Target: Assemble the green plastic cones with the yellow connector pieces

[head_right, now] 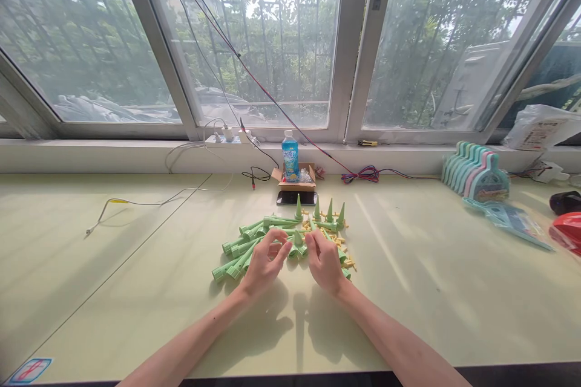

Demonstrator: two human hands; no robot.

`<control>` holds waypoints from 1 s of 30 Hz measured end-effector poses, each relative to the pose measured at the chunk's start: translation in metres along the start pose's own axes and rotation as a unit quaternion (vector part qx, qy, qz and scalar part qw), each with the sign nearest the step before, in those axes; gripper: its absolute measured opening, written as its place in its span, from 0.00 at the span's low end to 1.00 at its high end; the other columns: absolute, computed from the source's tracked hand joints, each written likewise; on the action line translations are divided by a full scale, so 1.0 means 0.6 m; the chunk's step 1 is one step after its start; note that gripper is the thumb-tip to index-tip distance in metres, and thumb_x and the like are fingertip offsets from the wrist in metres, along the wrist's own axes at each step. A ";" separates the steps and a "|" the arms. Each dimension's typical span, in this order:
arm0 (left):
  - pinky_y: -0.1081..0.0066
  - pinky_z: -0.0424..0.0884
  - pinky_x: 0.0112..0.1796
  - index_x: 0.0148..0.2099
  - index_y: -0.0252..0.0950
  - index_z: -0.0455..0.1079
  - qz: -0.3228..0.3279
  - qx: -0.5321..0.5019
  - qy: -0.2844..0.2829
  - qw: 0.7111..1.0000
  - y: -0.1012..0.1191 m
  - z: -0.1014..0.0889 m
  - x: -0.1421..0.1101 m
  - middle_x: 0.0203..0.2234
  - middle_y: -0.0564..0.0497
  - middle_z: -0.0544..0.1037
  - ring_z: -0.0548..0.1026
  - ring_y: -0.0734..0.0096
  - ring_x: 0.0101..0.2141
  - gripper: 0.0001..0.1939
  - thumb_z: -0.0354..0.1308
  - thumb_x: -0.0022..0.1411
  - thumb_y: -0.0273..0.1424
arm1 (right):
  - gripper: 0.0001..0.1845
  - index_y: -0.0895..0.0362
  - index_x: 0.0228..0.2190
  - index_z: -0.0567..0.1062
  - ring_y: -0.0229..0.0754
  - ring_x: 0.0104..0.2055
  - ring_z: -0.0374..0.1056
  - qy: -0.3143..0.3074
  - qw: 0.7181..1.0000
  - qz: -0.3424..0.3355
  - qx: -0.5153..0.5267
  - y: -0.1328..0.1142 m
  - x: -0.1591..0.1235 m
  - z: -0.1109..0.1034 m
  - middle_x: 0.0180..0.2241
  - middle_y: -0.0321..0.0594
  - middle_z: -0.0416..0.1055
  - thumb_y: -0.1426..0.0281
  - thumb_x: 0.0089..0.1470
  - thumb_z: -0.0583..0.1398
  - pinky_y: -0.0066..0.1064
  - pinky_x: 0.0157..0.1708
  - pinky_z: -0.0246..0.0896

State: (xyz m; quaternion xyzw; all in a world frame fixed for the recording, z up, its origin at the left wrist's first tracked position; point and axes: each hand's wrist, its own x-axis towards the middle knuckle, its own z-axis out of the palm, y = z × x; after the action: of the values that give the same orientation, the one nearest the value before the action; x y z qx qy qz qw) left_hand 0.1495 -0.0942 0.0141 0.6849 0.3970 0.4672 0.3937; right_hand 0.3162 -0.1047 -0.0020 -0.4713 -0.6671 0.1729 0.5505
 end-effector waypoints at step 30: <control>0.74 0.60 0.24 0.27 0.37 0.58 -0.037 -0.041 -0.127 0.990 0.000 -0.009 0.003 0.20 0.52 0.73 0.70 0.72 0.23 0.21 0.57 0.64 0.46 | 0.18 0.54 0.27 0.59 0.33 0.20 0.47 -0.076 0.996 -0.050 -0.004 0.010 0.000 -0.003 0.20 0.29 0.52 0.62 0.69 0.46 0.26 0.21 0.46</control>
State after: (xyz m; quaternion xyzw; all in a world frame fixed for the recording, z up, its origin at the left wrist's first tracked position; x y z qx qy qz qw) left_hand 0.1450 -0.0920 0.0162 0.7071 0.3495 0.3770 0.4855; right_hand 0.3206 -0.1024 -0.0058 -0.4249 -0.7308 0.1774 0.5038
